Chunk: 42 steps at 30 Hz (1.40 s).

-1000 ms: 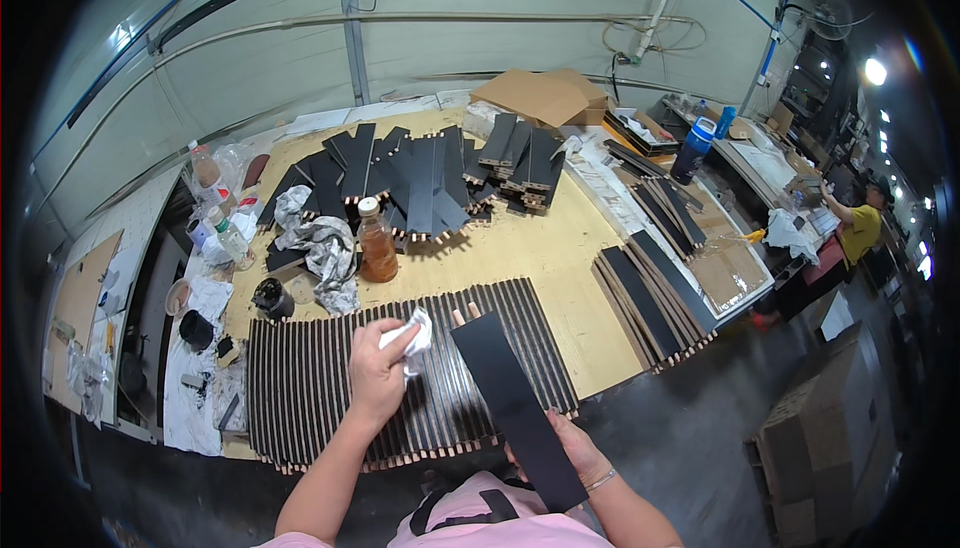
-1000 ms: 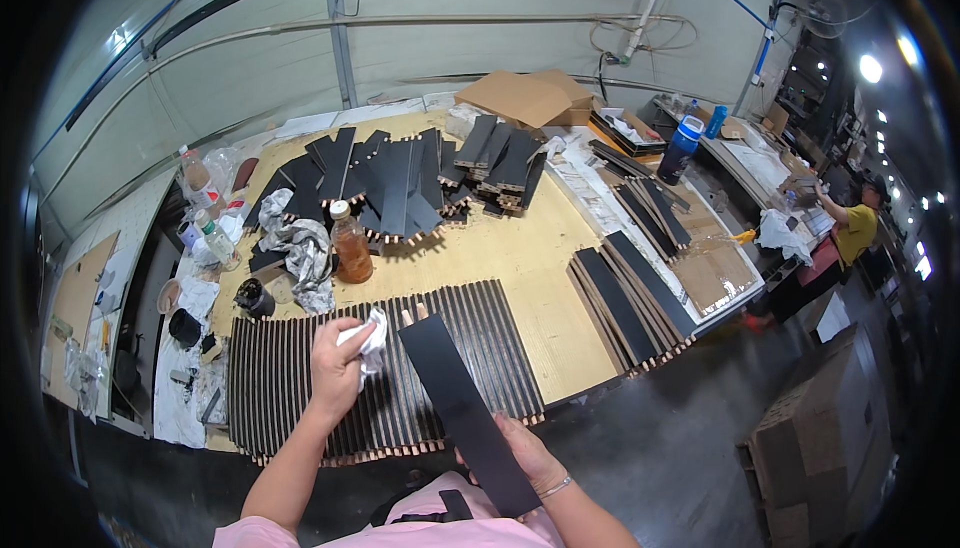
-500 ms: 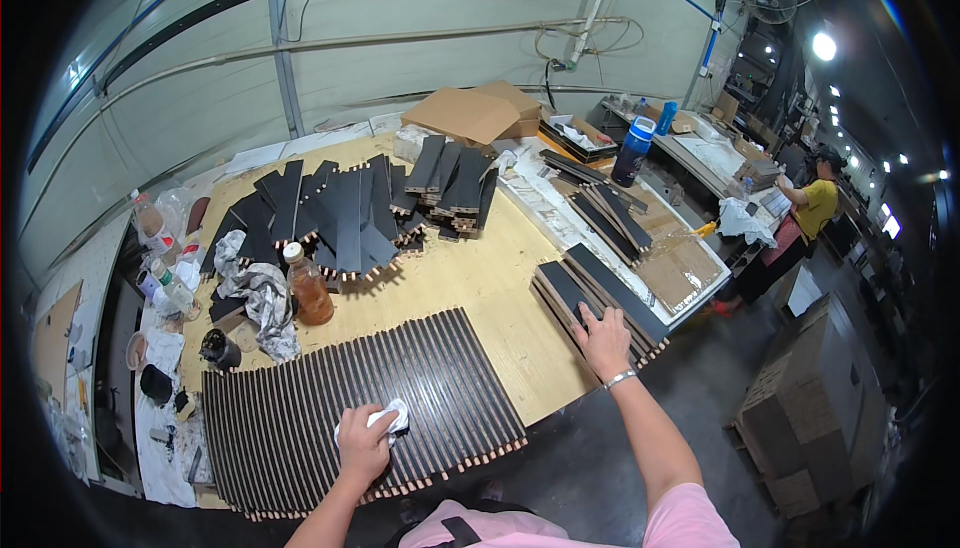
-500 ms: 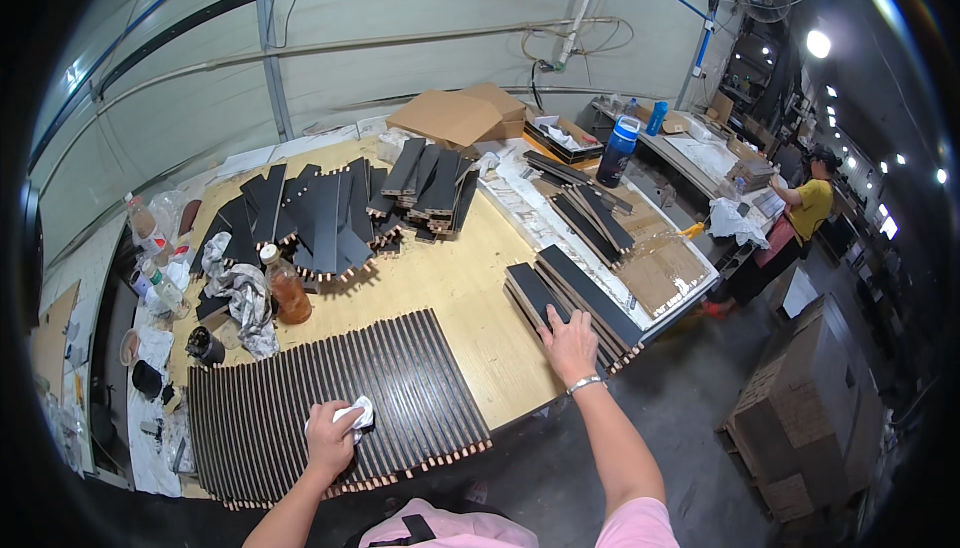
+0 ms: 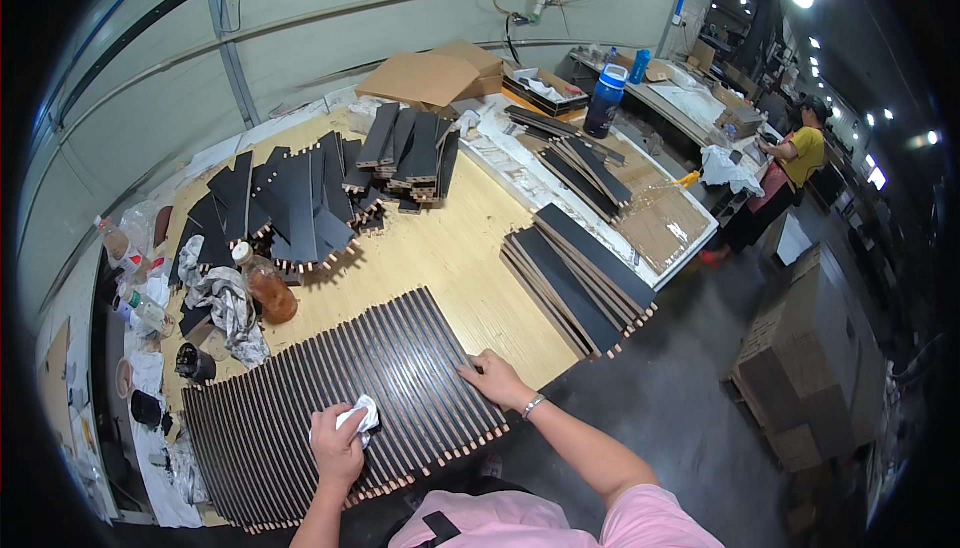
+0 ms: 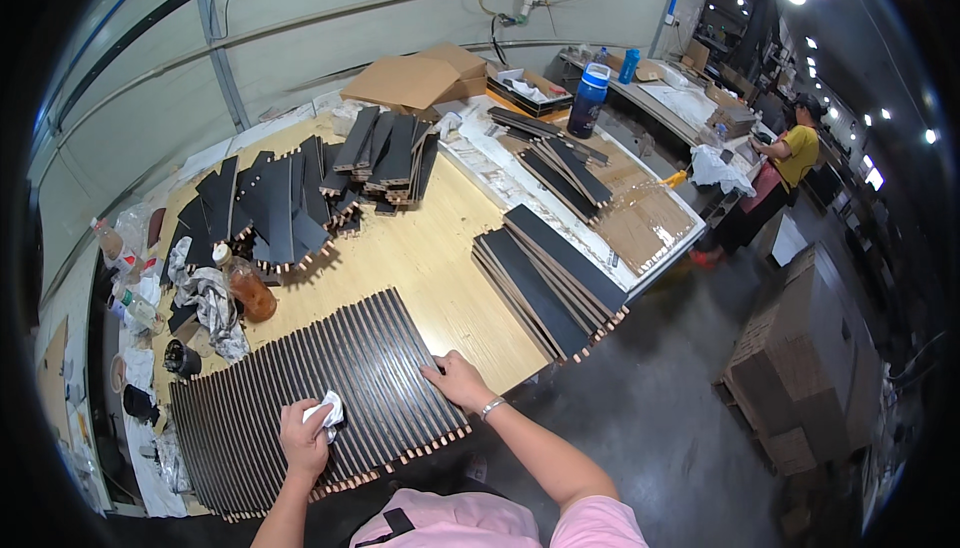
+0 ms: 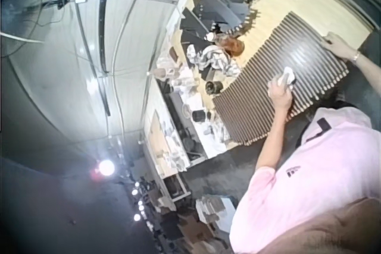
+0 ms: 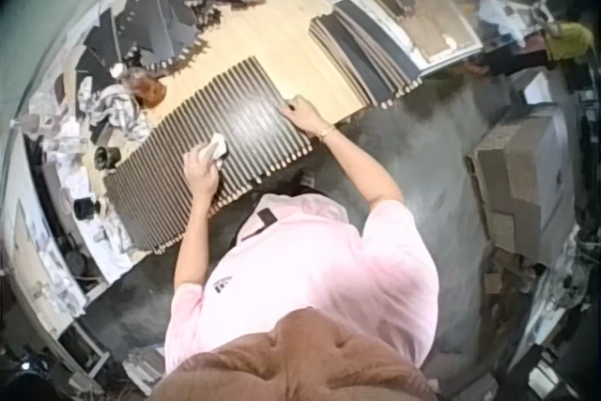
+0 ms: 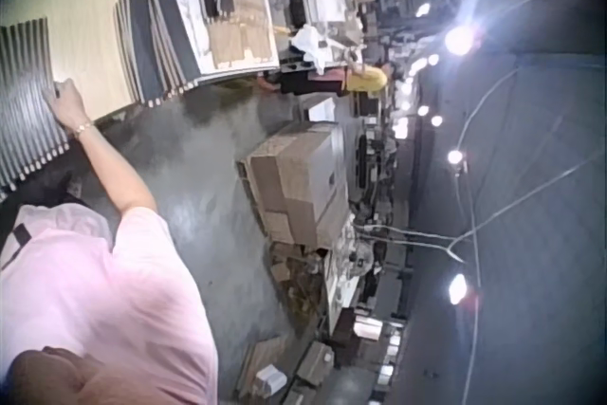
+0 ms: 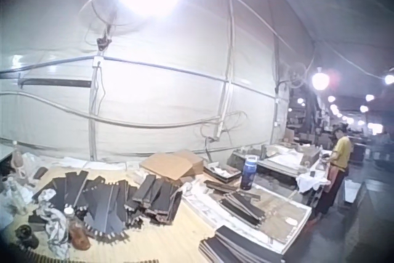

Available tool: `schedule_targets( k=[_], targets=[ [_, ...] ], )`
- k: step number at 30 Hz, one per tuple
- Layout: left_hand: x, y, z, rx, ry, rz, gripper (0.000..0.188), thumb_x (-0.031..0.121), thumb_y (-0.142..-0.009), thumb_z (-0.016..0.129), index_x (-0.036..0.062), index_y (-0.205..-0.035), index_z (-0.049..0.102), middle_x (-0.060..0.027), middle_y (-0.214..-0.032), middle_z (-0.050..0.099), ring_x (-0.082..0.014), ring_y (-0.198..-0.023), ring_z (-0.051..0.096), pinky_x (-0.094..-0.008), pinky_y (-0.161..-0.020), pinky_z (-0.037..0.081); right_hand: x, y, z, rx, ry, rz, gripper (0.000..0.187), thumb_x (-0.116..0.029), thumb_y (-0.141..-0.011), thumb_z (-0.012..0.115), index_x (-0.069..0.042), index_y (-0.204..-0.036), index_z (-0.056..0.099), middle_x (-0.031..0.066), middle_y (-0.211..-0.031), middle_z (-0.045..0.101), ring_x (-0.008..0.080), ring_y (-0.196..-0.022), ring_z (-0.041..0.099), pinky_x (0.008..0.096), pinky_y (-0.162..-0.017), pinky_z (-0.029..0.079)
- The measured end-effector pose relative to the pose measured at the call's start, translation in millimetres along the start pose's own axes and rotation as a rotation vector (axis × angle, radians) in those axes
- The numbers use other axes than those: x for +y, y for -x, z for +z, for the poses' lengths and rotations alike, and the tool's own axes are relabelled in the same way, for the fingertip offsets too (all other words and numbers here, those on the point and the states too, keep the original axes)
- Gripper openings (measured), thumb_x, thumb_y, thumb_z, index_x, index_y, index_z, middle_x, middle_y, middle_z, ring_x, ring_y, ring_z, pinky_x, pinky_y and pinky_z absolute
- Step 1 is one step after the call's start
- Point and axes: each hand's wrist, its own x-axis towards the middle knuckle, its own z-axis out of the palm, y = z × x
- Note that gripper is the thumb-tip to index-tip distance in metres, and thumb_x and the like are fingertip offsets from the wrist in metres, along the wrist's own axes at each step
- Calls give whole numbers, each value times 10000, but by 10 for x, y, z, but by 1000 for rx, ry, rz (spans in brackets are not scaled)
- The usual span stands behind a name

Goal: The person finishes wooden slats by sanding them with a block, applying black touch-up paint to the edges using a small applicator, and wiping the surfaces down with a cloth.

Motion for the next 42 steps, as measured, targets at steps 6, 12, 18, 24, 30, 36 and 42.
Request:
schedule_targets(
  k=[6,12,18,24,30,36,42],
  targets=[
    [6,-2,18,20,-1,12,457,-34,-797,674,120,-1188,854,-168,-1206,733,-400,-1031,645,-499,-913,540,80,77,-290,63,-546,206,448,-337,-1141,690,88,-1056,804,53,-838,757,114,-805,639,352,-820,565],
    [368,-190,-321,-54,405,-78,526,-63,-783,672,33,-1274,833,-197,-1249,749,-406,-1196,697,-477,-1069,536,-838,498,-742,-148,-1128,251,417,-366,-1212,542,-22,-1359,725,110,-1112,817,192,-982,784,334,-839,658],
    [1325,-1001,-422,18,333,251,646,31,-826,792,97,-1466,735,-195,-1419,678,-429,-1178,645,-509,-1069,512,-1824,741,-361,-202,-1674,439,480,-458,-1235,470,-78,-1474,642,100,-1327,761,189,-1038,787,373,-912,678],
    [1266,208,-582,-510,640,568,563,11,-792,781,130,-1342,801,-140,-1355,726,-336,-1020,656,-474,-949,533,-1742,556,-384,-296,-1628,306,728,-666,-1199,335,-40,-1337,679,107,-1122,734,221,-981,713,393,-914,636],
    [1281,-202,-997,-111,352,403,538,140,-806,890,128,-1339,817,-142,-1391,697,-339,-1135,639,-475,-959,494,-1985,842,-63,-287,-1569,502,667,-646,-1195,418,-55,-1333,694,143,-1133,787,287,-990,795,441,-869,679],
    [121,-882,-682,203,79,214,418,112,-857,828,83,-1274,828,-140,-1398,706,-373,-1186,633,-503,-1008,487,-1767,1394,458,-611,-1379,506,635,-518,-1246,314,-14,-1401,667,170,-1153,782,289,-958,790,432,-864,678],
    [262,-414,-562,167,303,118,277,86,-890,780,78,-1165,812,-188,-1197,729,-393,-1071,670,-524,-959,533,-1756,1357,481,-698,-1705,495,676,-548,-1230,334,9,-1472,631,204,-1251,757,321,-1044,777,491,-941,661]
  ],
)
